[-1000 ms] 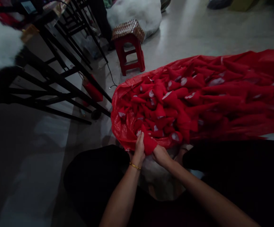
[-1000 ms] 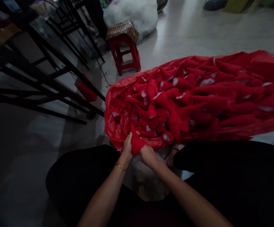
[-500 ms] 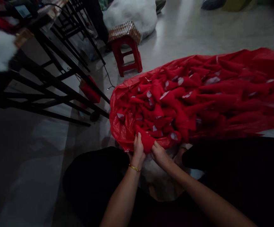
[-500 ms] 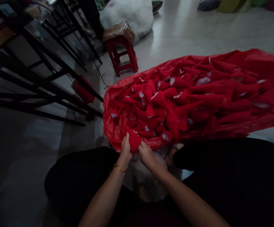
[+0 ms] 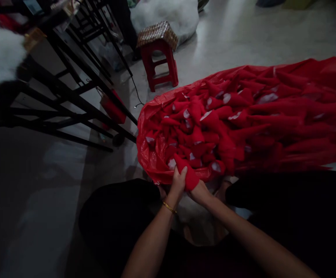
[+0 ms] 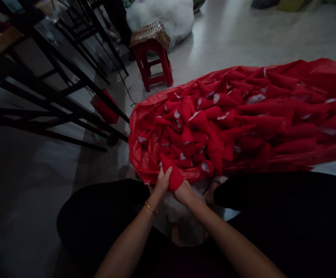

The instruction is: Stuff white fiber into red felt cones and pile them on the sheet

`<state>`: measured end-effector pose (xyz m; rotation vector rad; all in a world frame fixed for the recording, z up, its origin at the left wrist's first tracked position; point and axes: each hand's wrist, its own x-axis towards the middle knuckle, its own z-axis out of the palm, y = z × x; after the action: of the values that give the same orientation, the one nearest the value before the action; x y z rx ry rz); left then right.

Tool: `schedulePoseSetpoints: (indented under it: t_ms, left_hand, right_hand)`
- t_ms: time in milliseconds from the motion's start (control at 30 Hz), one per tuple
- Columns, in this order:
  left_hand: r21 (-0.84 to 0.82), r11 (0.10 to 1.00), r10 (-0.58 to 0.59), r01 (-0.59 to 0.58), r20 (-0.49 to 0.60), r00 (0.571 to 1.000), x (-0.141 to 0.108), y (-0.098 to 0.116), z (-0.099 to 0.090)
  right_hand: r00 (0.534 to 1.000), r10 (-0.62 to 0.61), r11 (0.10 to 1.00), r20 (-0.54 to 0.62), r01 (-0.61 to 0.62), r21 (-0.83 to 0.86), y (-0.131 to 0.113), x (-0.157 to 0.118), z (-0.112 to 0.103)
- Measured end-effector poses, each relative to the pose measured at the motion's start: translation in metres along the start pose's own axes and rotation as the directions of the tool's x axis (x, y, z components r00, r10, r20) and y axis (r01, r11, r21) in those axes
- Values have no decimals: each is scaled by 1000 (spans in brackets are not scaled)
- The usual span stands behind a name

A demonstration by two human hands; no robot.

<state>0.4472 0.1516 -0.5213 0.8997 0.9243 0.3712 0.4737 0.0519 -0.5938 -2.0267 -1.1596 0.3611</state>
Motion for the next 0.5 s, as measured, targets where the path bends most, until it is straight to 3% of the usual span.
schedulePoseSetpoints:
  t_ms: [133, 233, 500]
  left_hand:
    - [-50, 995, -80, 80, 5, 997, -1, 2, 0]
    - [-89, 991, -103, 101, -21, 994, 3, 5, -2]
    - [-19, 1000, 20, -19, 73, 997, -1, 6, -3]
  right_hand:
    - [997, 80, 996, 13, -80, -25, 7, 1, -2]
    - [997, 68, 997, 24, -67, -30, 6, 4, -6]
    - [981, 180, 983, -65, -178, 32, 15, -6, 10]
